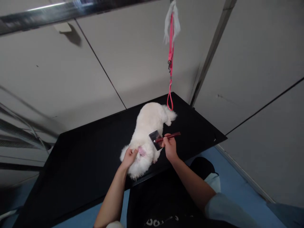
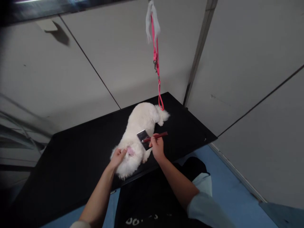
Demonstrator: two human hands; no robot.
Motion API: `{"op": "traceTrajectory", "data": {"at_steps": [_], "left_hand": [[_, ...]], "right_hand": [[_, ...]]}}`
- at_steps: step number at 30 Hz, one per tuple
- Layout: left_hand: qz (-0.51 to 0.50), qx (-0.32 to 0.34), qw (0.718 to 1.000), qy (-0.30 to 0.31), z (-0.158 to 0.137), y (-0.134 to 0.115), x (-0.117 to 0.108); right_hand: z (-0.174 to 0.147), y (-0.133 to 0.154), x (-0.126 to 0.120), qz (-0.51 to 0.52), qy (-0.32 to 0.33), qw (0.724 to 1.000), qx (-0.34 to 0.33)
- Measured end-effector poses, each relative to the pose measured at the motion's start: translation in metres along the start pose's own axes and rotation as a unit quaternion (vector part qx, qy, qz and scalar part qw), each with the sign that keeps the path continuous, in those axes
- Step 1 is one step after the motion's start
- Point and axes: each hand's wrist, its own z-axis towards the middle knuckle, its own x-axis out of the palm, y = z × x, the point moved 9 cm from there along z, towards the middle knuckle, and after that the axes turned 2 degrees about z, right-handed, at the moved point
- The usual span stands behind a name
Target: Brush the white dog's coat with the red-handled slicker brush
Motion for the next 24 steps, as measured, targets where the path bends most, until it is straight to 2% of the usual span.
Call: {"op": "traceTrajectory", "data": {"at_steps": [2,3,4,5,7,8,9,10,12,13,14,16,17,18,21,22,24], "left_hand": [[-0.012,0.011,1.000,0.025,0.002,-0.003,0.005],[-0.017,0.012,0.999,0.042,0.003,-0.004,0.008],[-0.017,0.010,0.998,0.054,0.004,-0.004,0.010],[-0.015,0.007,0.998,0.059,0.004,-0.003,0.011],[-0.006,-0.002,0.998,0.055,0.005,0.000,0.009],[-0.005,-0.005,0.999,0.051,0.005,0.001,0.008],[-0.007,-0.007,0.999,0.050,0.005,0.002,0.007],[-0.011,-0.008,0.999,0.053,0.005,0.002,0.008],[-0.015,-0.008,0.998,0.056,0.005,0.002,0.009],[-0.015,-0.008,0.998,0.055,0.005,0.002,0.010],[-0.015,-0.012,0.998,0.052,0.005,0.003,0.010],[-0.018,-0.025,0.999,0.039,0.004,0.004,0.009],[-0.022,-0.032,0.999,0.035,0.003,0.005,0.008],[-0.024,-0.038,0.998,0.035,0.003,0.005,0.009],[-0.027,-0.039,0.998,0.046,0.003,0.003,0.011],[-0.025,-0.036,0.998,0.050,0.003,0.002,0.012],[-0.019,-0.033,0.998,0.051,0.005,0.003,0.011]], "right_hand": [[-0.004,-0.009,0.019,-0.016,0.099,0.994,0.037],[-0.006,-0.014,0.025,-0.026,0.127,0.990,0.060],[-0.005,-0.017,0.025,-0.033,0.126,0.989,0.073],[-0.002,-0.016,0.019,-0.035,0.095,0.992,0.069],[0.005,-0.006,0.002,-0.025,0.002,0.999,0.026],[0.006,-0.002,-0.003,-0.021,-0.020,1.000,0.005],[0.007,0.000,-0.001,-0.021,-0.012,1.000,-0.003],[0.006,-0.001,0.005,-0.026,0.023,0.999,0.005],[0.003,-0.011,0.020,-0.040,0.107,0.992,0.052],[0.002,-0.015,0.022,-0.043,0.118,0.990,0.069],[0.004,-0.016,0.019,-0.041,0.098,0.992,0.072],[0.009,-0.009,0.003,-0.025,0.011,0.999,0.040],[0.010,-0.005,-0.001,-0.017,-0.011,1.000,0.023],[0.011,-0.004,0.001,-0.016,0.002,1.000,0.017],[0.006,-0.012,0.023,-0.042,0.123,0.989,0.064],[0.006,-0.013,0.023,-0.049,0.126,0.988,0.074],[0.010,-0.007,0.012,-0.048,0.060,0.996,0.051]]}}
